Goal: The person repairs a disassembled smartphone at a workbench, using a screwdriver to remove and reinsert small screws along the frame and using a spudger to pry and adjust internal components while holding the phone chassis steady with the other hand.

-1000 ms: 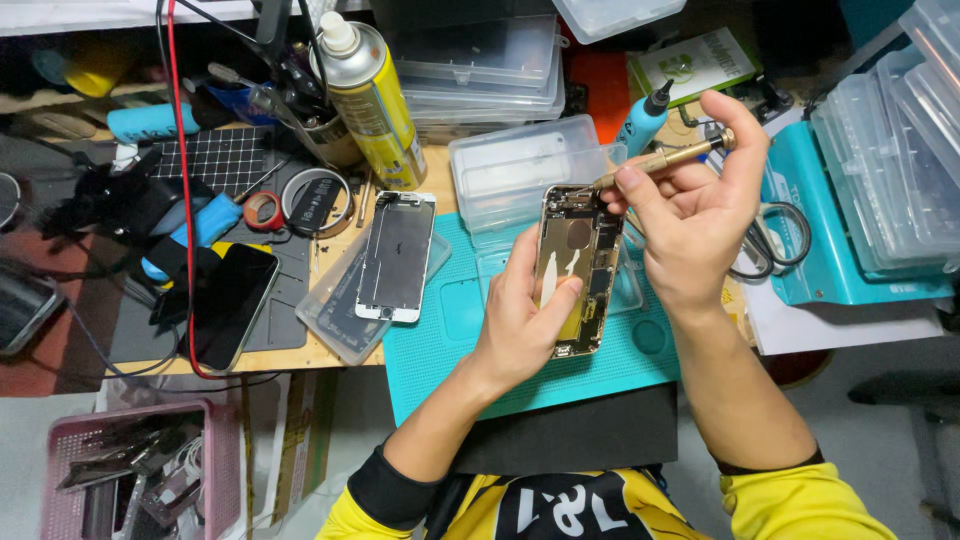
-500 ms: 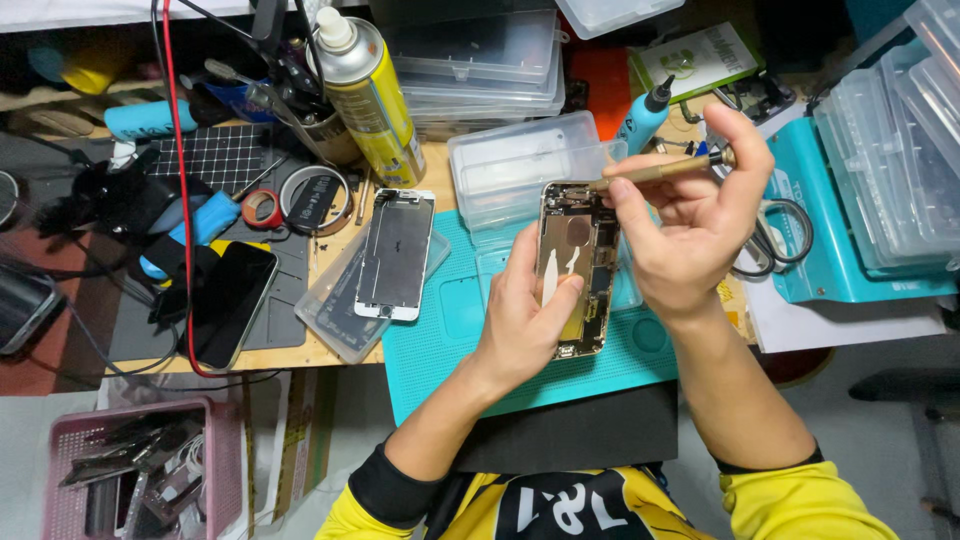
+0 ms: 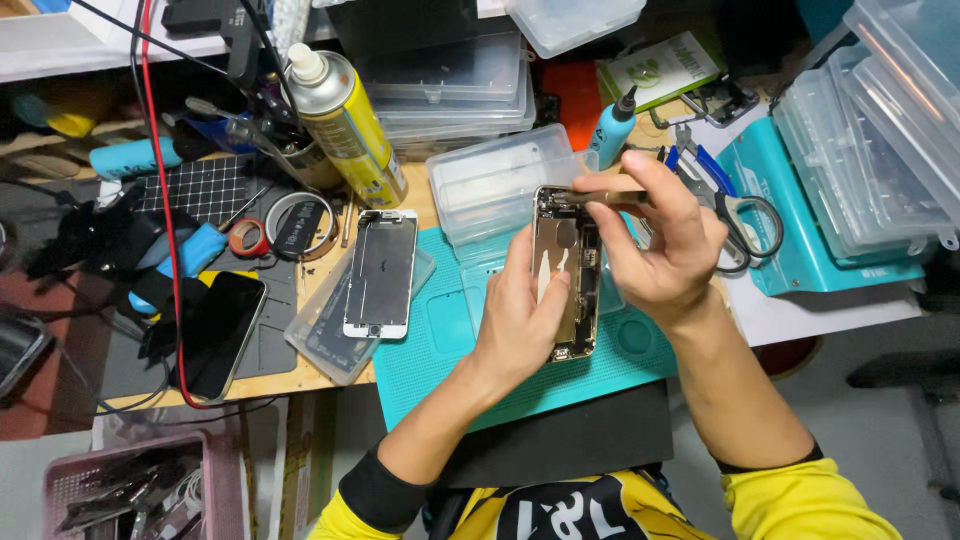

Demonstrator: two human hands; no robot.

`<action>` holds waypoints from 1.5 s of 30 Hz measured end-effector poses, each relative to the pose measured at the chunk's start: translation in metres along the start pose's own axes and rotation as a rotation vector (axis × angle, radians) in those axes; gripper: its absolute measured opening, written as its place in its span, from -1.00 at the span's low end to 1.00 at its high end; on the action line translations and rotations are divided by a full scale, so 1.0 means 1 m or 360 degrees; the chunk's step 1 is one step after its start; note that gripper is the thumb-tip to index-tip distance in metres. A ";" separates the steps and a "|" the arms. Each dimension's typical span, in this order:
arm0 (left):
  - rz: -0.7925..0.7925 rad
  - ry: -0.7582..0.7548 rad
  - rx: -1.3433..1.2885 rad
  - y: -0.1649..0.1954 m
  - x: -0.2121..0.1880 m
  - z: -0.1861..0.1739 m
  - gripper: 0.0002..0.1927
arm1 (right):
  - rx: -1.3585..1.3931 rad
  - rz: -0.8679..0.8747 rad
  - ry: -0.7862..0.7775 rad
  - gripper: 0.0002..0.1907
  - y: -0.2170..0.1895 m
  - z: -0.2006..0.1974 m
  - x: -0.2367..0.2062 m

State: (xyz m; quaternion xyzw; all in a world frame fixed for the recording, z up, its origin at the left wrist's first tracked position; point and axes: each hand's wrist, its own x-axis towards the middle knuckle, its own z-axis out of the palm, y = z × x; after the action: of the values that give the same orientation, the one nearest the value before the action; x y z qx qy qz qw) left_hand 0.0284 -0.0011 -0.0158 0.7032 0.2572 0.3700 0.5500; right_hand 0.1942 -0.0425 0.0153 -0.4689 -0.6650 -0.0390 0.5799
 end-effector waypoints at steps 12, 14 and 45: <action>-0.0239 -0.0014 0.0067 -0.001 0.005 0.001 -0.50 | -0.0237 0.0062 0.0120 -0.43 0.002 -0.002 0.008; -0.0048 0.0039 -0.0017 -0.002 0.006 0.000 -0.52 | 0.0054 0.0155 0.0073 -0.45 0.002 -0.003 0.007; -0.0029 0.0026 -0.0112 0.003 -0.005 -0.001 -0.48 | 0.0108 -0.0039 -0.0015 -0.44 -0.012 -0.006 0.012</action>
State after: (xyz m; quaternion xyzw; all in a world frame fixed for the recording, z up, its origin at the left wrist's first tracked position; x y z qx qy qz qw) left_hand 0.0243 -0.0054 -0.0143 0.6780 0.2547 0.3796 0.5757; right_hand 0.1917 -0.0456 0.0328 -0.4410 -0.6745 -0.0213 0.5918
